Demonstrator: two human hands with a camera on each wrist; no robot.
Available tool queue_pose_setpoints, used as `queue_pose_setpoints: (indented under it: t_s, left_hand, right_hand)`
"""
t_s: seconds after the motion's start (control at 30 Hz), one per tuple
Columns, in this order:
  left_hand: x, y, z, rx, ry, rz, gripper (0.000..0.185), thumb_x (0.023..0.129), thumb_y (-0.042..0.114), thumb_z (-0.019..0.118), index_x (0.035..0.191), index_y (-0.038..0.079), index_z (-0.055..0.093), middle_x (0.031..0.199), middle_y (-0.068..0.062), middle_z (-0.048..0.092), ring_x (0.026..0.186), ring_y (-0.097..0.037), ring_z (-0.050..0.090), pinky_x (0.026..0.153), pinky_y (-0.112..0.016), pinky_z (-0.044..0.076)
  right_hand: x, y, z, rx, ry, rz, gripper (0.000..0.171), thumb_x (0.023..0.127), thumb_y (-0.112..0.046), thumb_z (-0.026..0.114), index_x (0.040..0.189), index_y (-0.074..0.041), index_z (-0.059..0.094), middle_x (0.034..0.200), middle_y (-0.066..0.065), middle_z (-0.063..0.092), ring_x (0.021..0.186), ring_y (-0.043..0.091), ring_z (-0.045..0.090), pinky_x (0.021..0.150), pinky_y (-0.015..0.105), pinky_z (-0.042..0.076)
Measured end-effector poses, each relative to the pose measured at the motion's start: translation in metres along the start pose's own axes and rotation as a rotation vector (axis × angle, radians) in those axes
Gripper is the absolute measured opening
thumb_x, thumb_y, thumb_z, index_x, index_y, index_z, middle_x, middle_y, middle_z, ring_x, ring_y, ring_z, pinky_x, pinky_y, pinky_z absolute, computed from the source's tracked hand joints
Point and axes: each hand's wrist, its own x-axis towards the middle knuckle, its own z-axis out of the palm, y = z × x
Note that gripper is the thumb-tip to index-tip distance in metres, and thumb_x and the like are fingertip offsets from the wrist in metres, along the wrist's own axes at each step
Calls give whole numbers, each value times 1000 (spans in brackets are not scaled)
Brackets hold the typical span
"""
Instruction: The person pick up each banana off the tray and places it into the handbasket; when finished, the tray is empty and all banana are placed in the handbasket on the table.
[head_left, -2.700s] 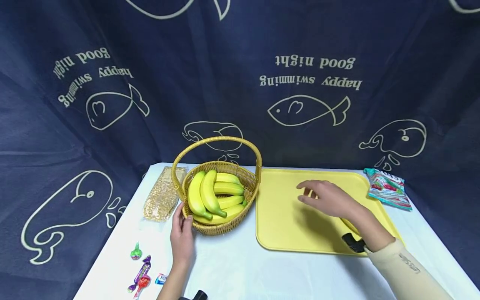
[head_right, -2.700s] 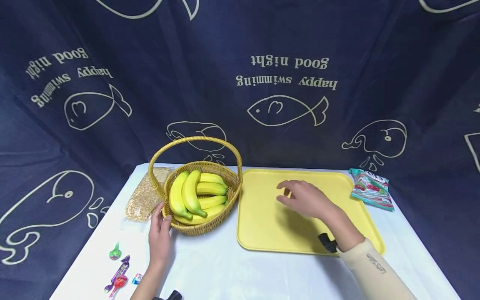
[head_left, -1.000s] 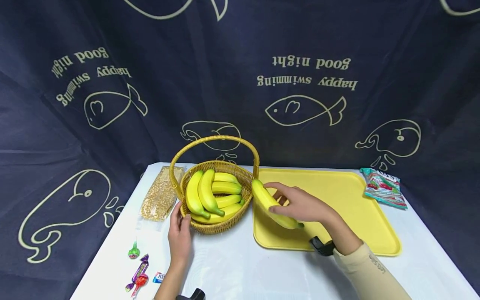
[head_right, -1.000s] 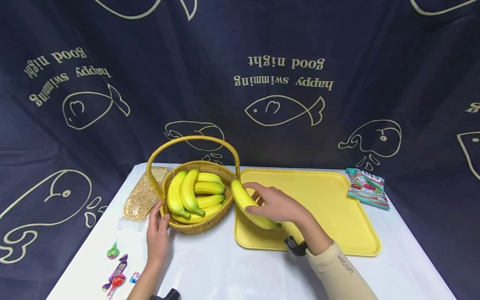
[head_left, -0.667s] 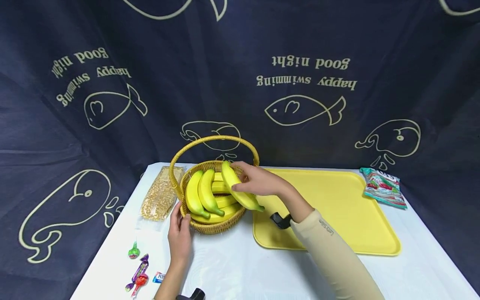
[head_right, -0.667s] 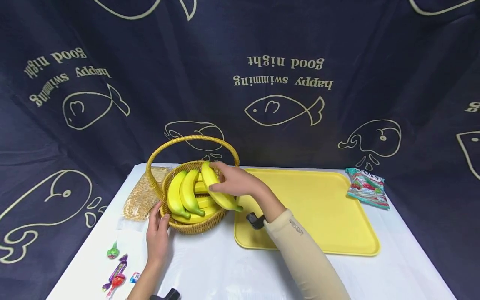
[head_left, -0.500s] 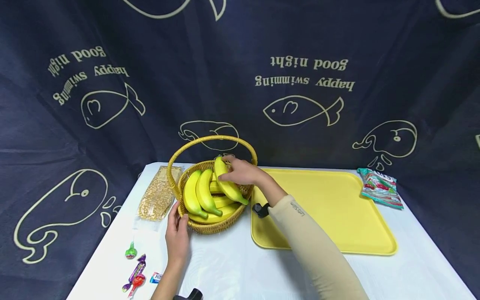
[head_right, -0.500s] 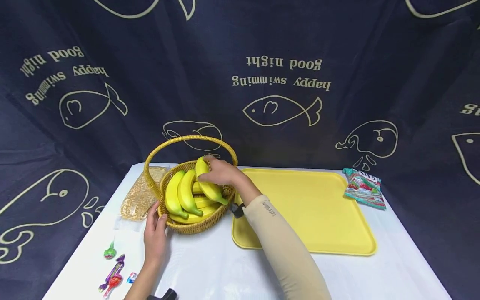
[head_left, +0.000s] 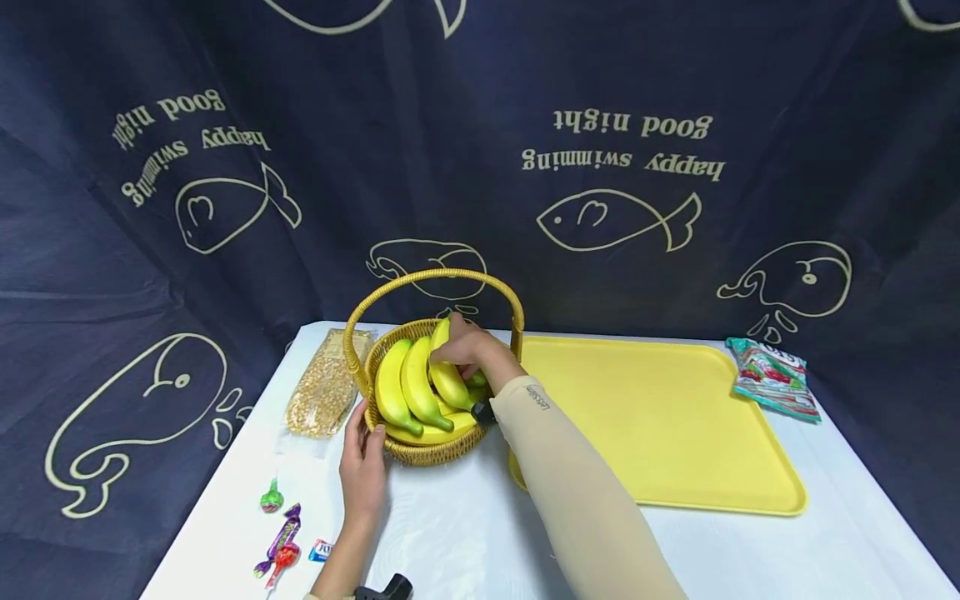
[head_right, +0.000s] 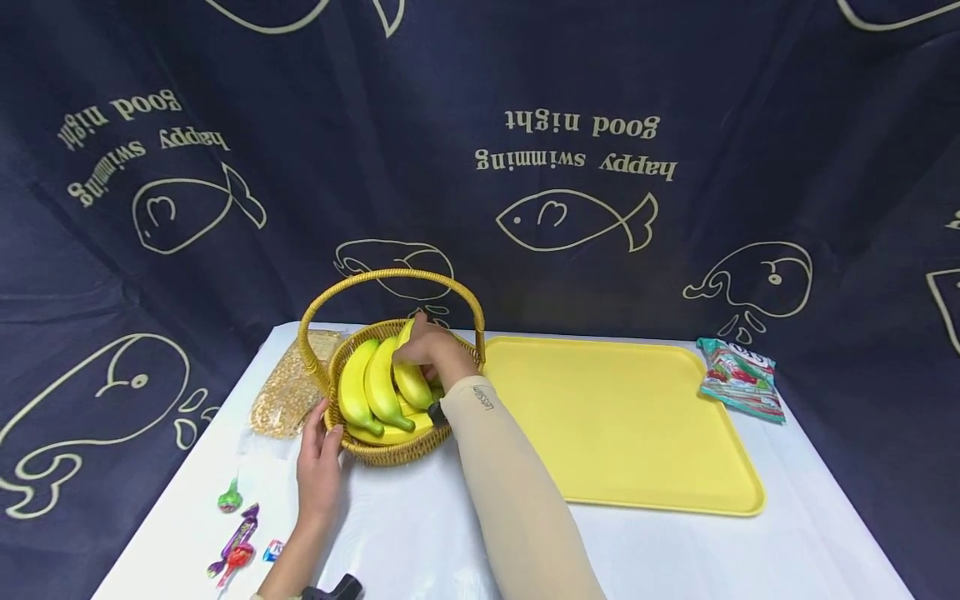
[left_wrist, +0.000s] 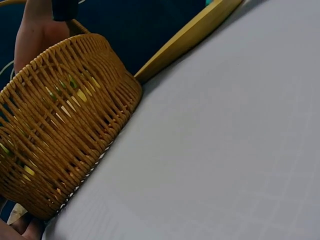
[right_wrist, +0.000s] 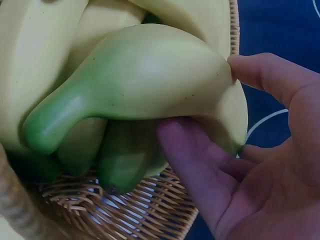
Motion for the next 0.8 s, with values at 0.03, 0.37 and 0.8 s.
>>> queue_pose_setpoints:
  t_s: [0.03, 0.37, 0.8]
  left_hand:
    - [0, 0, 0, 10, 3, 3, 44, 101, 27, 49, 142, 39, 42, 144, 9, 44, 130, -8, 40, 103, -16, 33]
    - [0, 3, 4, 4, -18, 14, 44, 101, 25, 49, 142, 38, 43, 144, 7, 43, 131, -9, 39, 105, -19, 31]
    - [-5, 4, 9, 18, 73, 52, 44, 98, 23, 55, 140, 27, 44, 143, 5, 43, 125, -18, 45, 102, -35, 40]
  right_hand:
    - [0, 1, 2, -4, -5, -3, 95, 89, -30, 65, 155, -15, -3, 146, 15, 36, 77, 23, 64, 69, 38, 58]
    - [2, 15, 10, 70, 23, -58, 90, 87, -30, 70, 155, -15, 12, 140, 14, 42, 76, 23, 64, 63, 37, 58]
    - [-16, 33, -2, -237, 95, -164, 78, 96, -45, 53, 155, -16, 11, 134, 11, 53, 100, 26, 61, 83, 39, 51]
